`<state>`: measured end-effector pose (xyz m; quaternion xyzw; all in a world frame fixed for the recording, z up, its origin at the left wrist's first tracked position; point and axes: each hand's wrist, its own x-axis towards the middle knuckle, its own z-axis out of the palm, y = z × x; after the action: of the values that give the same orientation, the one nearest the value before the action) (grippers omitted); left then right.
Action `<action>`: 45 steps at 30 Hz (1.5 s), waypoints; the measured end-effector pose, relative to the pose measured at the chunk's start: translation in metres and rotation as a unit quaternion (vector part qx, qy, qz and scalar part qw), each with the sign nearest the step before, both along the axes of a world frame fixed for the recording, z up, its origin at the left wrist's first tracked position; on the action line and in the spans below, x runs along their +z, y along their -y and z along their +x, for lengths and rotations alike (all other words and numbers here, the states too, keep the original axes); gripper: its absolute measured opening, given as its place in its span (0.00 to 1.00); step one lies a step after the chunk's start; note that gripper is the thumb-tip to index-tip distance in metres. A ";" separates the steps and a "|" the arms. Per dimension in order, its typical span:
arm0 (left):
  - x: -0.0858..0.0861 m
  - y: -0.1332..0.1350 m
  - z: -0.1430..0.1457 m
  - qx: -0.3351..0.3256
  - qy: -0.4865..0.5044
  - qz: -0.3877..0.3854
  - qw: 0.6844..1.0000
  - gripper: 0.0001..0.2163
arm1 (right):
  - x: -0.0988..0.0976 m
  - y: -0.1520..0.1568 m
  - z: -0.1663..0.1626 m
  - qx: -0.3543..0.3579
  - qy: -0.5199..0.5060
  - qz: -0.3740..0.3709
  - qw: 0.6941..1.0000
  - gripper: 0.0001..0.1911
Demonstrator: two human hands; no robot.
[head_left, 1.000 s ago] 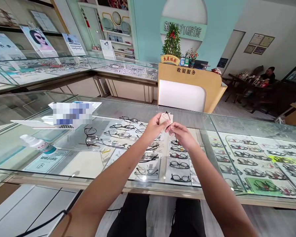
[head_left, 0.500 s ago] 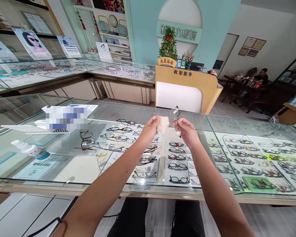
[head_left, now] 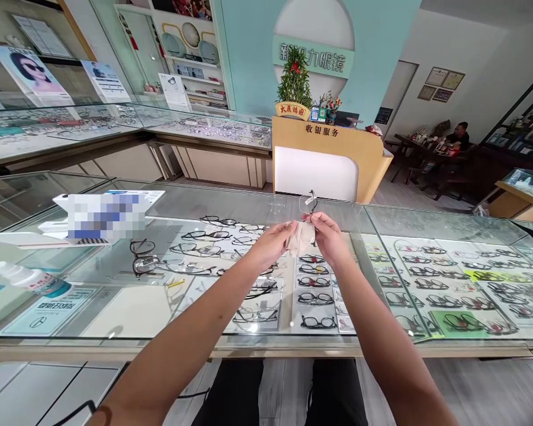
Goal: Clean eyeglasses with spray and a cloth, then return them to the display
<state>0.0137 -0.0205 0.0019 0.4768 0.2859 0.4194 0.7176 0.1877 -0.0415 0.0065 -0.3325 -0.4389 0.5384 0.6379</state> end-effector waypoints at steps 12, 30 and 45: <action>-0.002 0.003 0.004 0.011 -0.045 0.041 0.998 0.32 | -0.007 0.003 -0.013 0.017 0.035 -0.003 0.999 0.22; 0.004 0.013 0.007 -0.001 -0.055 0.070 0.996 0.27 | -0.003 0.004 -0.012 -0.005 -0.001 -0.022 1.000 0.20; 0.000 0.012 0.006 0.025 -0.088 0.147 0.985 0.30 | 0.000 0.008 -0.013 -0.052 0.069 0.015 0.996 0.13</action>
<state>0.0193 -0.0321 0.0023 0.6049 0.2951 0.4314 0.6008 0.1747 -0.0498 0.0069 -0.3824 -0.4719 0.4733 0.6380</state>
